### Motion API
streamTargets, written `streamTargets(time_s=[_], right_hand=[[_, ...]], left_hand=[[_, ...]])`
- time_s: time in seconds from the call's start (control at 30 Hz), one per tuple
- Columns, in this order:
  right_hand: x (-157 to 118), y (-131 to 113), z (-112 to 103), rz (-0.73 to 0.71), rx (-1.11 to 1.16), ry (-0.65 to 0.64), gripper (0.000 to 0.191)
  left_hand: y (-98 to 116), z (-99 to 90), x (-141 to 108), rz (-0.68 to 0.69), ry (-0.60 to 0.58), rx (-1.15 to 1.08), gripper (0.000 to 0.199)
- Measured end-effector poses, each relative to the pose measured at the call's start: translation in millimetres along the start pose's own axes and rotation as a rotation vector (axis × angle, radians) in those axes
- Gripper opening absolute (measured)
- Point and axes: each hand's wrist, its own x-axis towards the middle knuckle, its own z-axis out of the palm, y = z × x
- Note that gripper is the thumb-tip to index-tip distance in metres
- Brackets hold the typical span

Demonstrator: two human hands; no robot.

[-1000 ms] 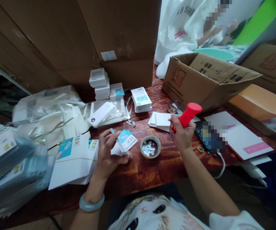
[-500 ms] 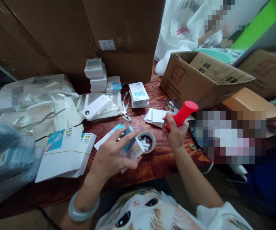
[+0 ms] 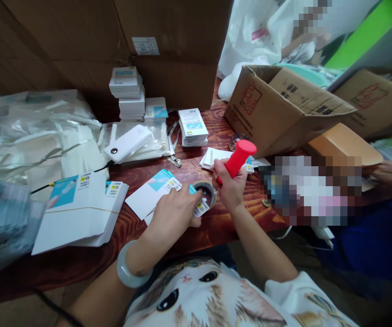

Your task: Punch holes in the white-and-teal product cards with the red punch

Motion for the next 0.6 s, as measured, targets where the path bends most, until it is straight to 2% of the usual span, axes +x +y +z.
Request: streamTargets(time_s=[0.1,0.2,0.3,0.37,0.47,0.6], right_hand=[[4.0,-2.7,-0.9,-0.005,0.0,0.02,0.04],[8.4,-7.6,-1.5,0.01,0.027,0.04,0.04],[7.8,-10.7,0.6,0.045,0.066,0.067,0.042],[3.2,-9.4,4.1,0.063,0.107,0.093,0.043],[-7.1,-1.1,11.8,0.05,0.188,0.086,0.045],[-18.0,13.6,20.9,0.005,0.197,-0.004,0.049]], left_hand=[[2.4,-4.9,1.4,-0.026,0.004,0.017,0.045],[4.4,-1.2,7.0,-0.008,0.008,0.05,0.044],[6.1,5.1,13.3,-0.003,0.025,0.04,0.07],[6.5,8.1,15.7,-0.054,0.012,0.007,0.087],[4.6,12.9,15.6,-0.121,0.008,-0.041,0.088],[-1.9,25.9,14.4,-0.095,0.056,-0.156,0.088]])
